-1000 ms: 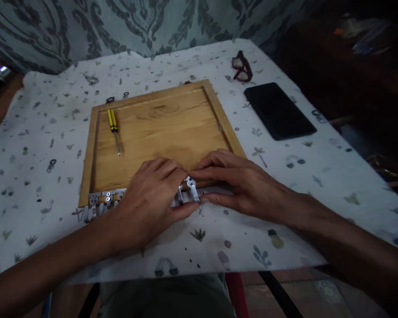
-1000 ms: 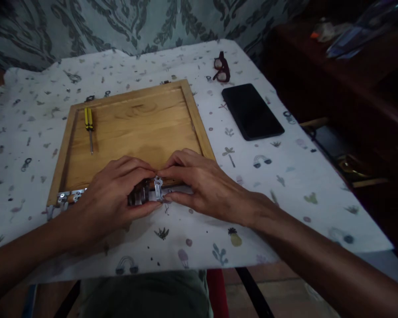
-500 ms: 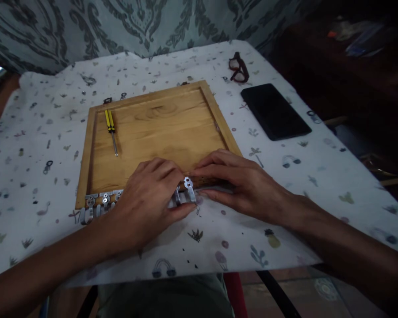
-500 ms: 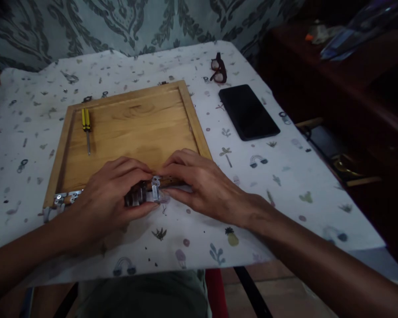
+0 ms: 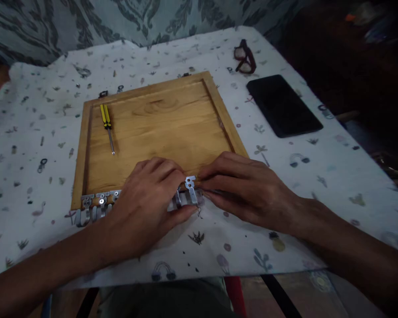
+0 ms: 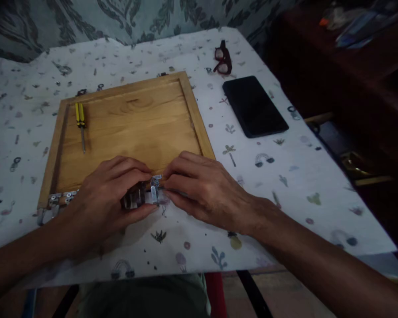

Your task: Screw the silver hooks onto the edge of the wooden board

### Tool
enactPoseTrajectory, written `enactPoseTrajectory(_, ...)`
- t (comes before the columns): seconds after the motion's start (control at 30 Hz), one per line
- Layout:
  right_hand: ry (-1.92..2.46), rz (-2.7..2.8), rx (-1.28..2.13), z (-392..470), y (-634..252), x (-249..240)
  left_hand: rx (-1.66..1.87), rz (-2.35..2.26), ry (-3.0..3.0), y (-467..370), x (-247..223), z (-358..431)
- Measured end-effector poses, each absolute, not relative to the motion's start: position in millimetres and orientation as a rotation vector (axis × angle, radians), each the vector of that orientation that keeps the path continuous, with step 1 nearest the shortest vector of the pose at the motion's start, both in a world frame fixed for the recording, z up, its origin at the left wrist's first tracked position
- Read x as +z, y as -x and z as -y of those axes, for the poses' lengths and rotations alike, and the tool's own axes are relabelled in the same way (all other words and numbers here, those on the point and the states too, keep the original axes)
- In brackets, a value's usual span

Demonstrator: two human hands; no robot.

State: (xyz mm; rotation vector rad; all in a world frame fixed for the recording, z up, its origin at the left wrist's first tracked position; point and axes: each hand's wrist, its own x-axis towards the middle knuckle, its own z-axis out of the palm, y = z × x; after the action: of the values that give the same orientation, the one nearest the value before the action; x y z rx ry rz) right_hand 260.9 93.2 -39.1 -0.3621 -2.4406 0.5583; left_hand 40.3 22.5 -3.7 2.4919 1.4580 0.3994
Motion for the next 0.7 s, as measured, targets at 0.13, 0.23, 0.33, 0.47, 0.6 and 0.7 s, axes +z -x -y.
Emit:
enactPoseTrajectory(0.13, 0.356, 2.472, 0.517, -92.5, -260.4, -36.8, 0.406, -1.447, -2.497, -40.4, -3.6, -22.1)
enactPoseTrajectory(0.23, 0.342, 2.473, 0.491, -92.5, -260.1, -36.0, 0.411, -1.457, -2.471, -40.1, -4.3, -22.2)
enactPoseTrajectory(0.33, 0.337, 2.477, 0.473, -92.7, -259.9, -35.5, 0.419, -1.456, -2.452, -40.2, -5.6, -22.9)
enactPoseTrajectory(0.47, 0.332, 2.495, 0.450, -92.5, -260.0, -34.4, 0.430, -1.458, -2.460, -40.9, -5.8, -23.2)
enactPoseTrajectory(0.6, 0.335, 2.507, 0.423, -91.9, -261.1, -33.6, 0.425, -1.474, -2.439, -41.5, -5.2, -22.7)
enactPoseTrajectory(0.7, 0.339, 2.506, 0.396, -91.6, -261.5, -33.6, 0.412, -1.488, -2.417, -41.9, -5.0, -22.4)
